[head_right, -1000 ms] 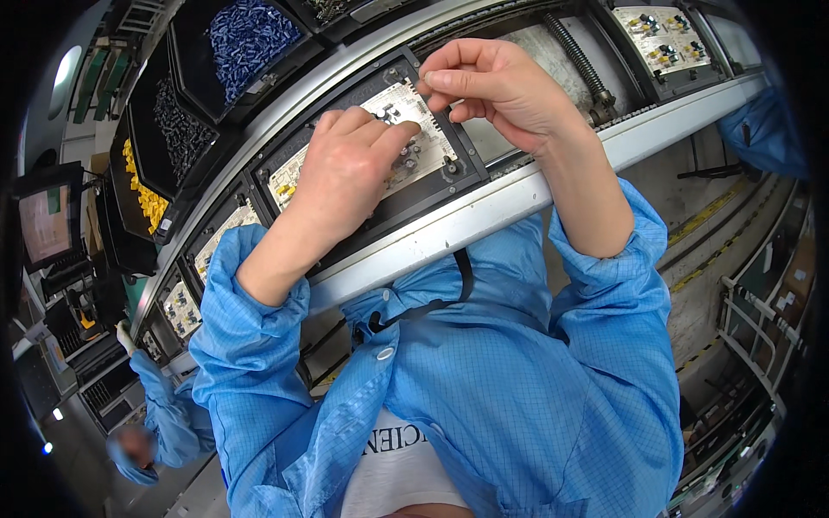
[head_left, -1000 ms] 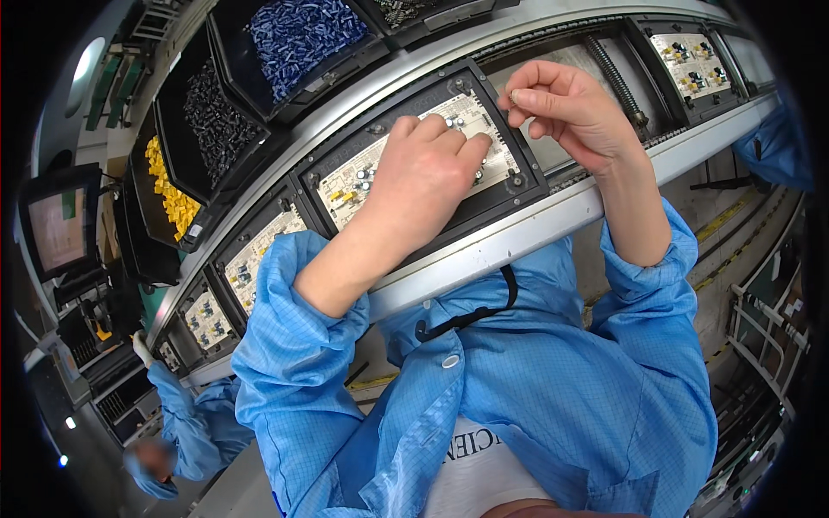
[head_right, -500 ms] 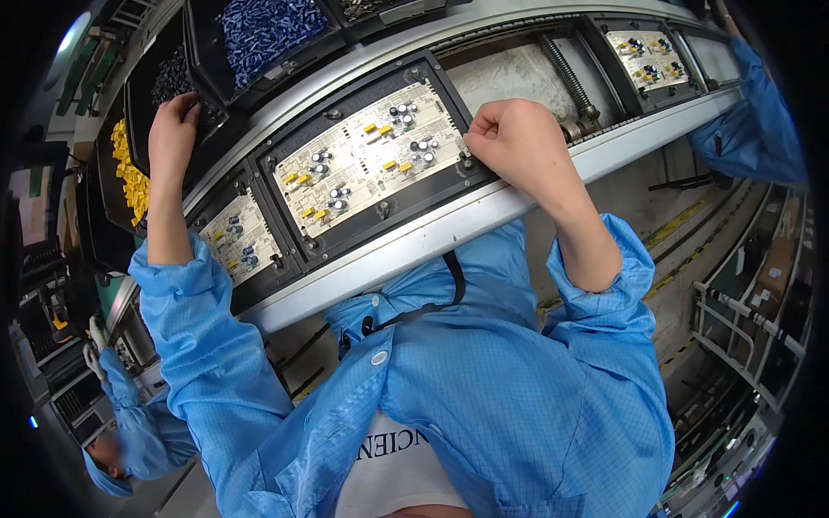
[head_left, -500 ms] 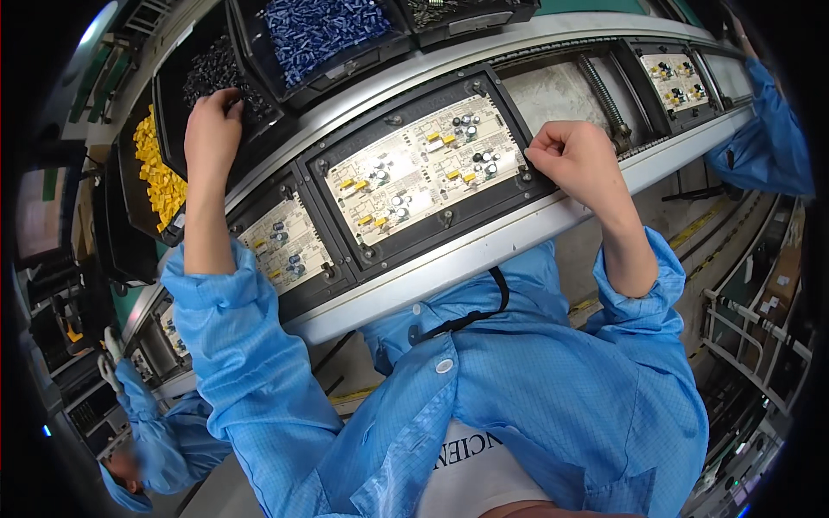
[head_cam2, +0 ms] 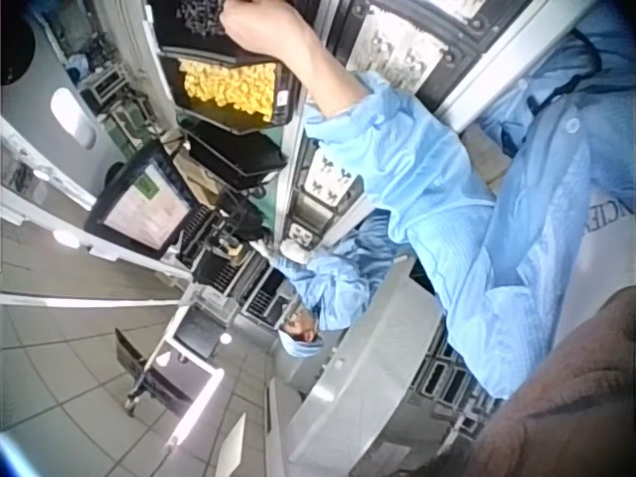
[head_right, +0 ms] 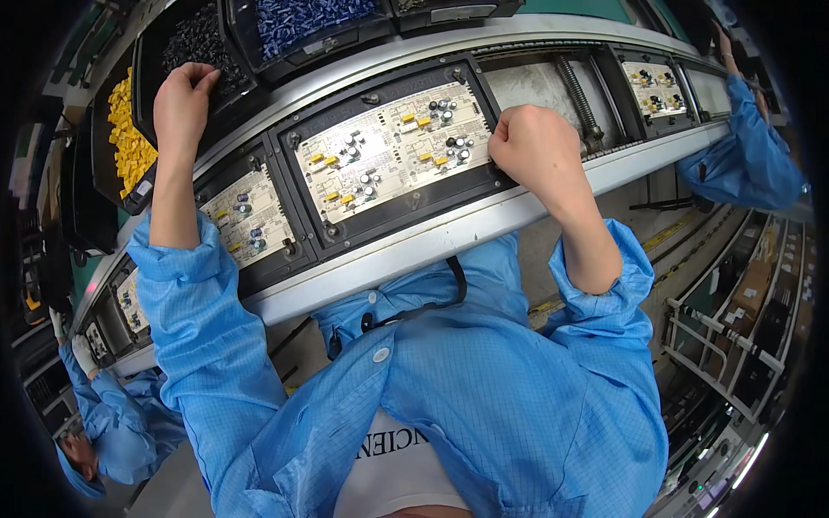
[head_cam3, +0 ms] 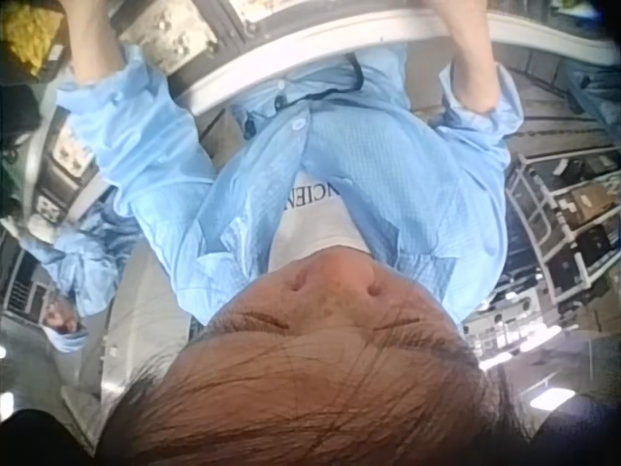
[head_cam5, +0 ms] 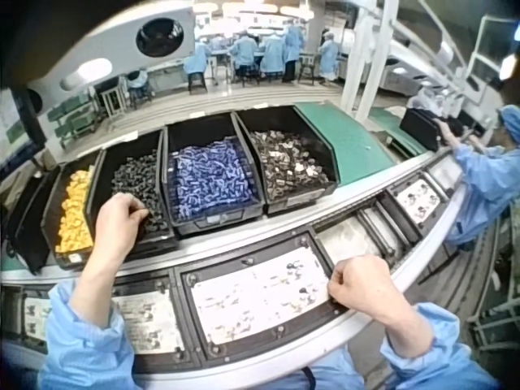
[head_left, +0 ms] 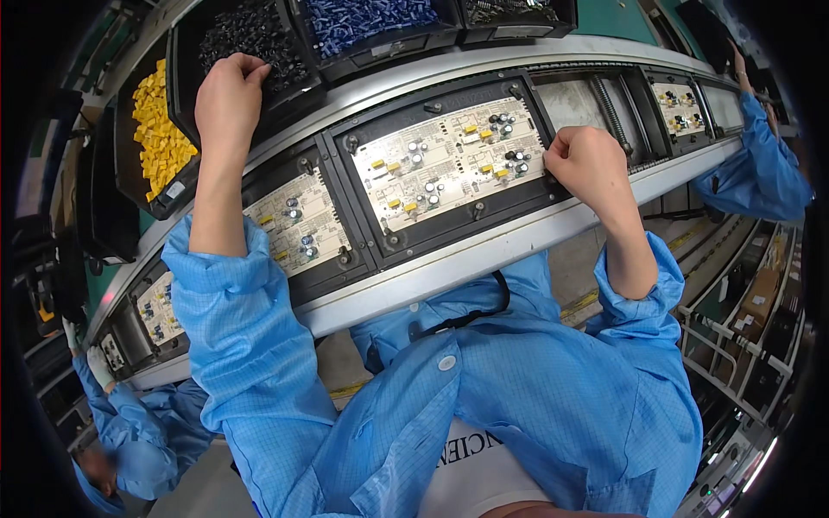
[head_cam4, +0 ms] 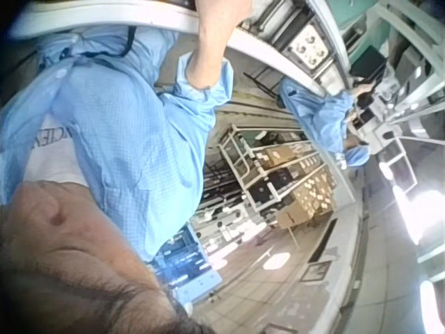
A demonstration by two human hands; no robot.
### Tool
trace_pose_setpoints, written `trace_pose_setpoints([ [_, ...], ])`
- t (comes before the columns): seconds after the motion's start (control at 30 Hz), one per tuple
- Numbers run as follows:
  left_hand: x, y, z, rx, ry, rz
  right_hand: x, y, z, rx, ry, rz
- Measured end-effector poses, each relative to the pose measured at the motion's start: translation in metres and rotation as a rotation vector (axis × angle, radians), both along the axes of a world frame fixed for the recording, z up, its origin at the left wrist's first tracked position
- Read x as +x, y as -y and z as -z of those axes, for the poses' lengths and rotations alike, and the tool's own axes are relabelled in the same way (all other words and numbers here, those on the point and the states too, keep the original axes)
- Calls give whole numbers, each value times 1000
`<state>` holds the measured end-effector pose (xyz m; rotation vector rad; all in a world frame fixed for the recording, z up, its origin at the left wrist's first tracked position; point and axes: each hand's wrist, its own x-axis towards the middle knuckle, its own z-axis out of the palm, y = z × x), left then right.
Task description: Assembling electronic components onto PCB panels at a manual assembly station.
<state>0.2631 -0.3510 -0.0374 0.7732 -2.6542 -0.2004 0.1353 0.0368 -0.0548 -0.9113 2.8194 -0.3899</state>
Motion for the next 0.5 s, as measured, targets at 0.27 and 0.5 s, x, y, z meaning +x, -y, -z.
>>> trace_pose_setpoints([
  [0.27,5,-11,-5,-35,-352,-3,-6,1,-5,41,-61,-111],
  [0.5,29,-58,-15,121,-690,189,-41,-1,-23,-393,328,-158],
])
